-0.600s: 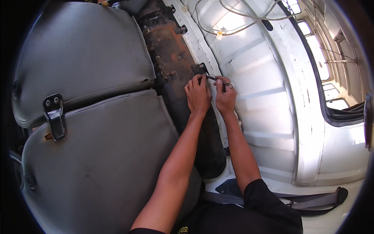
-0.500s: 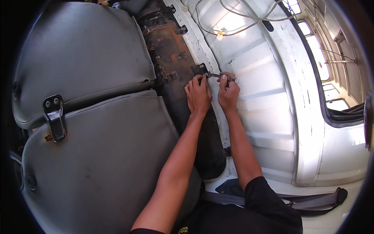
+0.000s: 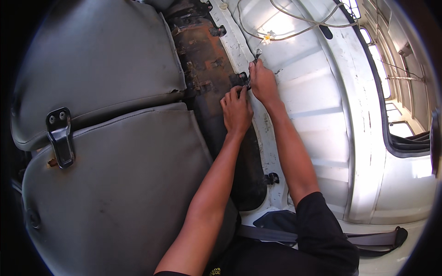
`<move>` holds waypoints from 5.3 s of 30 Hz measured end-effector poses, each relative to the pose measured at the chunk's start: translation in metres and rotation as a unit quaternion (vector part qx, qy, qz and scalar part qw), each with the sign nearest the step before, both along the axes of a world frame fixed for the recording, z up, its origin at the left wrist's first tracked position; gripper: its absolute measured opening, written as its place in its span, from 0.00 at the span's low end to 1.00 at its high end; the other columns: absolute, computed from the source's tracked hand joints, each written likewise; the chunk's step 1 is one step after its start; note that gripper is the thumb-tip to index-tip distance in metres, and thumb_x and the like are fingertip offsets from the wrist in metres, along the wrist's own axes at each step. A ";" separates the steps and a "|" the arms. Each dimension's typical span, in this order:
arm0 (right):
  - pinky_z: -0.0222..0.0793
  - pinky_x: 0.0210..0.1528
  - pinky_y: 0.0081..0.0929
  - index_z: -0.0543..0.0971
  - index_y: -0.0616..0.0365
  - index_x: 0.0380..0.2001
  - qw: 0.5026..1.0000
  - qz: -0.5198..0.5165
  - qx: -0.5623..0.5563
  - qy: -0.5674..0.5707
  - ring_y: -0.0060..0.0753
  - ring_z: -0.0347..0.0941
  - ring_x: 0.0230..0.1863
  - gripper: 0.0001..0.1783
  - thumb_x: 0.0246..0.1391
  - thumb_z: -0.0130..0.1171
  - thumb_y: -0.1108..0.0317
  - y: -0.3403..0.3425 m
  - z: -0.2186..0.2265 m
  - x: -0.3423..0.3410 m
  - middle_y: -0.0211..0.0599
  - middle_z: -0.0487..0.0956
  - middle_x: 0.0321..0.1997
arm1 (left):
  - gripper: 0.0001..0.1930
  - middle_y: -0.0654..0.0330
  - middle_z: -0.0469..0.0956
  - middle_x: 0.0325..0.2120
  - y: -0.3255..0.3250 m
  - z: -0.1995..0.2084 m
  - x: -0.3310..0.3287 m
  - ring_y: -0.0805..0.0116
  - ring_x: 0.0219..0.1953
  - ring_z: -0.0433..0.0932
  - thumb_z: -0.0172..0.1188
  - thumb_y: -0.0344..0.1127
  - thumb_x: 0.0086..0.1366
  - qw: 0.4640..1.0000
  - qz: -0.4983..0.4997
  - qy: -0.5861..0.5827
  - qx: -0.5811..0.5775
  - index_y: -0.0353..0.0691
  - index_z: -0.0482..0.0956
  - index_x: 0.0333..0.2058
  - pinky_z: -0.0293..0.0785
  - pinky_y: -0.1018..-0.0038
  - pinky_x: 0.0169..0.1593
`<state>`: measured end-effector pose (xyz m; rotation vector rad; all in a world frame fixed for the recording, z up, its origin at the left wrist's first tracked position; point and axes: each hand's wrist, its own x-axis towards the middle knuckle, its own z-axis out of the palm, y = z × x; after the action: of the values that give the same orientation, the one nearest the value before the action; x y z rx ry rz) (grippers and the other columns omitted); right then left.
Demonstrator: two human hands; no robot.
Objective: The person uses a wrench to loosen and remove bolts securing a vehicle seat to the floor. The person repeatedly adjusts the wrench and removes fasteners from the seat mounting bracket.
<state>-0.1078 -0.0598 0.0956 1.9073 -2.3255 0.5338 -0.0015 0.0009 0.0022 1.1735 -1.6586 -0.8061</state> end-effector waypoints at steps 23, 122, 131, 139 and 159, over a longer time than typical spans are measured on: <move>0.75 0.41 0.65 0.76 0.62 0.44 0.997 0.033 -0.037 -0.058 0.76 0.82 0.40 0.19 0.83 0.51 0.55 0.016 -0.004 0.005 0.62 0.86 0.36 | 0.27 0.58 0.78 0.59 0.000 -0.001 0.001 0.52 0.63 0.75 0.64 0.27 0.67 1.000 -0.005 0.000 0.007 0.41 0.81 0.65 0.66 0.53 0.69; 0.73 0.30 0.38 0.76 0.61 0.31 0.978 0.051 -0.071 -0.187 0.36 0.83 0.26 0.05 0.58 0.62 0.74 0.045 -0.018 0.006 0.46 0.81 0.22 | 0.18 0.58 0.83 0.53 -0.022 -0.009 0.011 0.53 0.58 0.82 0.67 0.31 0.71 0.999 0.011 0.028 0.029 0.48 0.88 0.58 0.72 0.57 0.62; 0.80 0.39 0.46 0.80 0.60 0.36 0.975 0.071 -0.090 -0.189 0.60 0.86 0.35 0.10 0.55 0.61 0.65 0.048 -0.009 -0.008 0.56 0.84 0.31 | 0.25 0.51 0.81 0.59 -0.028 -0.006 -0.005 0.44 0.60 0.82 0.68 0.27 0.69 0.991 -0.082 0.104 -0.013 0.48 0.85 0.64 0.80 0.55 0.62; 0.72 0.69 0.50 0.80 0.53 0.57 0.980 0.132 -0.027 -0.147 0.56 0.74 0.65 0.19 0.62 0.65 0.69 0.102 -0.008 -0.015 0.46 0.78 0.61 | 0.21 0.54 0.82 0.51 -0.014 0.019 0.004 0.49 0.56 0.83 0.69 0.28 0.69 0.991 -0.095 0.064 0.073 0.49 0.87 0.60 0.80 0.55 0.59; 0.75 0.61 0.51 0.80 0.61 0.45 0.985 0.110 -0.083 -0.106 0.61 0.75 0.58 0.12 0.58 0.59 0.77 0.096 -0.013 -0.020 0.48 0.77 0.51 | 0.11 0.40 0.78 0.49 -0.009 0.028 -0.018 0.35 0.54 0.82 0.64 0.27 0.72 0.994 -0.074 -0.079 -0.020 0.33 0.73 0.49 0.79 0.45 0.56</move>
<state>-0.1282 0.0358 0.0827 2.1309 -2.1138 0.9630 -0.0192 -0.0079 0.0299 1.1205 -1.9019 -0.7840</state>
